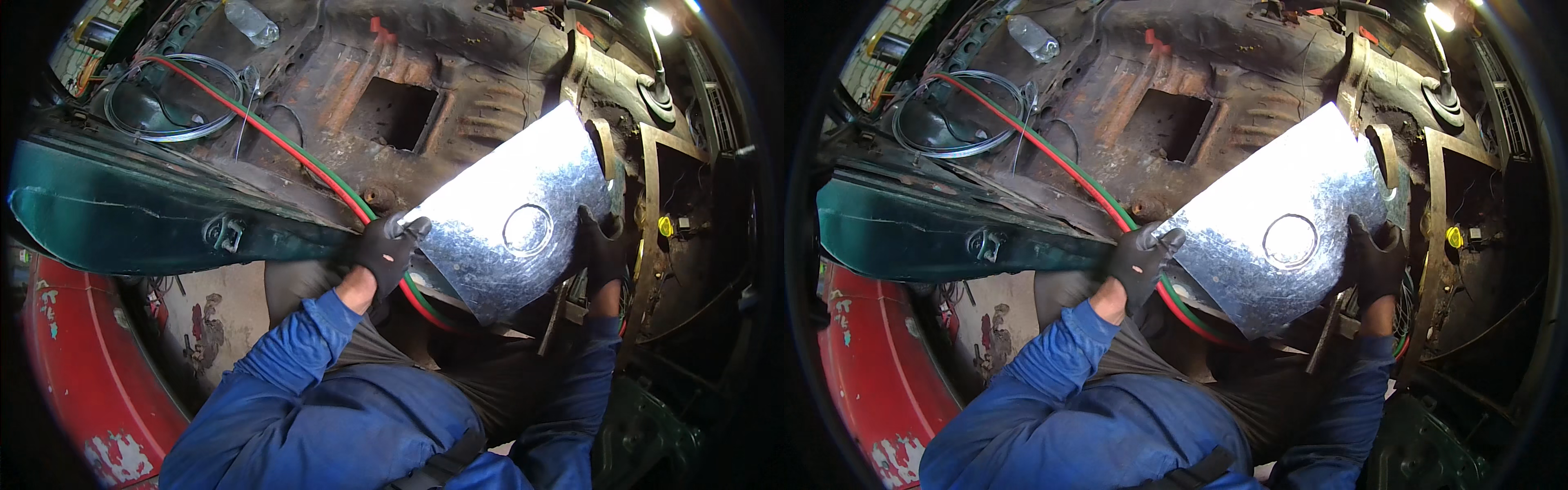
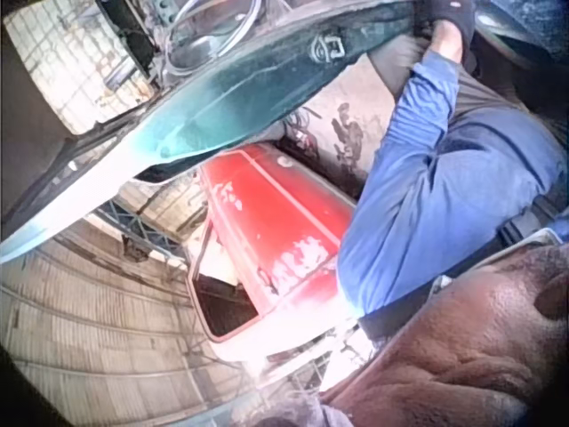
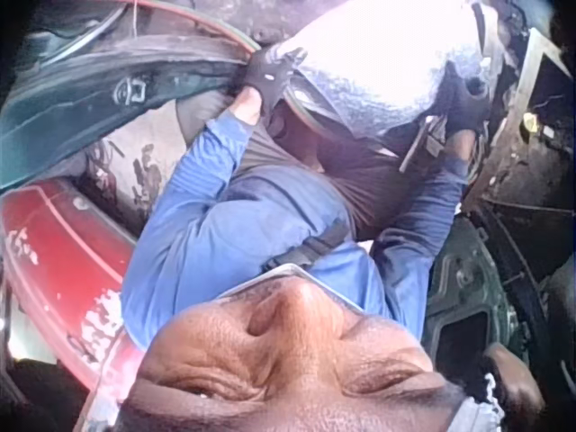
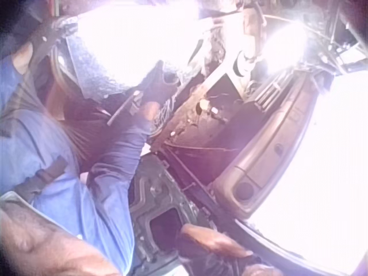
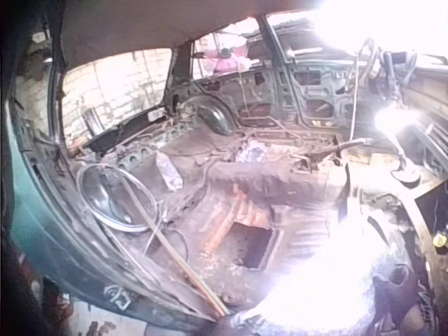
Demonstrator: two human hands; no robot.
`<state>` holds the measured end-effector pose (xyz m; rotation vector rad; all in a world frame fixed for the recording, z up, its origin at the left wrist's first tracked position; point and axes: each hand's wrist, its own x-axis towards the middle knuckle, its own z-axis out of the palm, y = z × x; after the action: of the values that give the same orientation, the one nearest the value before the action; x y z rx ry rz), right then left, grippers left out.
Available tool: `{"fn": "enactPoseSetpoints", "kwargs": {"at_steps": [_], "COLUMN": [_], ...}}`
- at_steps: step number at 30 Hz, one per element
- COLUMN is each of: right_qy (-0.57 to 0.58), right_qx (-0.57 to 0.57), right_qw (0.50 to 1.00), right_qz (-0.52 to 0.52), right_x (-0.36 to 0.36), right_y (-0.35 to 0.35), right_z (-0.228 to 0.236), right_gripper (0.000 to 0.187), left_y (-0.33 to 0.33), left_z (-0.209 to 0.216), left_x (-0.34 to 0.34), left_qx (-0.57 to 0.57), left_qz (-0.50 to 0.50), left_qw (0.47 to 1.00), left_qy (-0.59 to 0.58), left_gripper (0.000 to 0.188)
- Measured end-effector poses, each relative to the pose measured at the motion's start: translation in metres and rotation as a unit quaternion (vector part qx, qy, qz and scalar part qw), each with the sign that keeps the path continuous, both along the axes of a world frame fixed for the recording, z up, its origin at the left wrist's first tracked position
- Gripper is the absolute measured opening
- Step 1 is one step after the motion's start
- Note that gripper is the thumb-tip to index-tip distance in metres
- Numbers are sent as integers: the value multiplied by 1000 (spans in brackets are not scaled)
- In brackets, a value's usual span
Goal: The person positions a metal sheet inside a car interior, marks it with a marker, and cuts it using tin snips. The person then places the cut piece onto the car floor.
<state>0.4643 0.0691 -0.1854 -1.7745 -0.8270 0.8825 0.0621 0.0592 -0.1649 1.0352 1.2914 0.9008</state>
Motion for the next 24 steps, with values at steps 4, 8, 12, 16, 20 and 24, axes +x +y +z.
{"fn": "enactPoseSetpoints", "kwargs": {"at_steps": [4, 8, 12, 16, 20, 24], "right_qy": [-17, -35, 103, -19, 301, 63], "right_qx": [21, 34, 115, 93, 132, 178], "right_qw": [999, 998, 988, 993, 944, 968], "right_qz": [-25, -34, -7, -75, 1, 163], "right_x": [4, 4, 12, 15, 8, -33], "right_y": [-4, -4, -10, -23, -65, -58], "right_z": [4, 13, 35, 48, 17, 2], "right_gripper": [30, 23, 39, 63, 59, 42], "left_y": [-5, -8, -12, -12, -8, 21], "left_z": [15, 18, 31, 29, 27, 27], "left_x": [14, 15, 11, 7, 8, -2], "left_qx": [10, -14, -49, -35, -70, 25], "left_qz": [12, 15, -22, -20, 82, 47], "left_qw": [1000, 999, 980, 963, 922, 947], "left_qy": [-9, -33, -193, -268, -371, -316], "left_gripper": [32, 30, 29, 31, 29, 31]}}
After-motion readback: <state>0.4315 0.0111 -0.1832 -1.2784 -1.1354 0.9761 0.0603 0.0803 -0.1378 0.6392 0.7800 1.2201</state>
